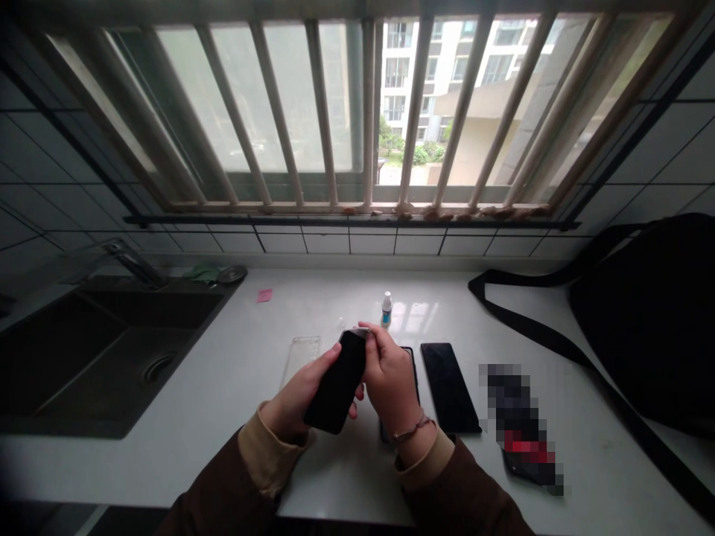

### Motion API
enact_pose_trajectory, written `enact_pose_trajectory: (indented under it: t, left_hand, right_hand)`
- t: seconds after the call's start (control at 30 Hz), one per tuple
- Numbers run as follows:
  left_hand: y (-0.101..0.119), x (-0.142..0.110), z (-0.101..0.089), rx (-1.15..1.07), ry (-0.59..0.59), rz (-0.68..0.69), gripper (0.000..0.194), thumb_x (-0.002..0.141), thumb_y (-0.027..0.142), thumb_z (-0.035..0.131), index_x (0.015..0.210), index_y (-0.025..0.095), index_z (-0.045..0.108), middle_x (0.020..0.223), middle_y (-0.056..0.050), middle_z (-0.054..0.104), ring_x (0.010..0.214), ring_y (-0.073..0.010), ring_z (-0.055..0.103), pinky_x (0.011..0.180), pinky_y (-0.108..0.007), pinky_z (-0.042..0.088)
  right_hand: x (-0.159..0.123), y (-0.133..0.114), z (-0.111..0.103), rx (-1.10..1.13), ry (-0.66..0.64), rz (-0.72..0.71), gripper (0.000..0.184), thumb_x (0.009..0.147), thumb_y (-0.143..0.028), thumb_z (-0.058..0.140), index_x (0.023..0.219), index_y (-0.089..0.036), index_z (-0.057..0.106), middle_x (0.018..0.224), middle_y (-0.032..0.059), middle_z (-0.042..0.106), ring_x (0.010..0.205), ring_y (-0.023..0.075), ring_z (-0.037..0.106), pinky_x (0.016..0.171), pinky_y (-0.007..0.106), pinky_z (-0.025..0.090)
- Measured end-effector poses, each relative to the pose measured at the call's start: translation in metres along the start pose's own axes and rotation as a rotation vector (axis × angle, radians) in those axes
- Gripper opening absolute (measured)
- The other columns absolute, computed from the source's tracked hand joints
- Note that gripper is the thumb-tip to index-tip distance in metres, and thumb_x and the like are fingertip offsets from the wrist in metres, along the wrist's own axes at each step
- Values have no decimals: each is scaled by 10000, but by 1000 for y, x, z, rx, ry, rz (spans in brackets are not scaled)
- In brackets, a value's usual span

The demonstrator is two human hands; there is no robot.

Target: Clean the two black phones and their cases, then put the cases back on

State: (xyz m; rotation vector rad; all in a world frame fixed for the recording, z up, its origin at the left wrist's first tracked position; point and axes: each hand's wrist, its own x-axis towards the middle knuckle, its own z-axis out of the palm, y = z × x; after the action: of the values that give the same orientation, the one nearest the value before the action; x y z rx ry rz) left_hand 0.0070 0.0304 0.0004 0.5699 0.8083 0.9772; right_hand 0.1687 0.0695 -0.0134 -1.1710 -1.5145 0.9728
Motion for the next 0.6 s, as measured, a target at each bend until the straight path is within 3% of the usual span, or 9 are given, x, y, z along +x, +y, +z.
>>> enact_pose_trajectory:
  t: [0.1, 0.2, 0.33, 0.5, 0.6]
  left_hand:
    - [-3, 0, -3, 121, 29, -57, 520, 993, 648, 611, 1021, 142, 729, 802, -150, 752, 575, -213, 707, 544, -299, 570]
    - [-5, 2, -3, 176, 63, -86, 583, 962, 726, 601, 969, 156, 723, 776, -130, 746, 558, -200, 689, 514, -275, 534]
    - [-9, 4, -1, 245, 128, -164, 697, 932, 823, 533, 909, 156, 735, 721, -119, 719, 535, -194, 652, 476, -274, 512]
    - [-11, 9, -2, 41, 109, -200, 762, 1009, 811, 339, 905, 151, 706, 678, -83, 651, 521, -169, 618, 468, -254, 507]
    - [-13, 15, -6, -99, 170, -147, 626, 1052, 700, 431, 1047, 143, 717, 728, -57, 638, 567, -162, 625, 470, -242, 520]
  right_hand:
    - [-2, 1, 0, -47, -34, -75, 382, 1079, -493, 525, 1313, -291, 750, 1046, 83, 824, 715, 241, 731, 731, 393, 589]
    - [-2, -1, 0, -41, -65, -129, 345, 1091, -446, 517, 1296, -301, 754, 1083, 76, 825, 908, 281, 778, 918, 445, 602]
    - [-3, -5, 3, 20, -85, -242, 283, 1086, -386, 545, 1239, -326, 775, 1205, 48, 817, 1148, 289, 765, 1231, 528, 442]
    - [-4, -1, 9, 1, -73, -313, 278, 1085, -330, 558, 1269, -330, 767, 1310, 55, 790, 1307, 288, 709, 1309, 553, 355]
    - [-6, 1, 11, 9, -99, -357, 274, 1084, -293, 562, 1258, -321, 772, 1310, 61, 791, 1334, 282, 696, 1330, 550, 326]
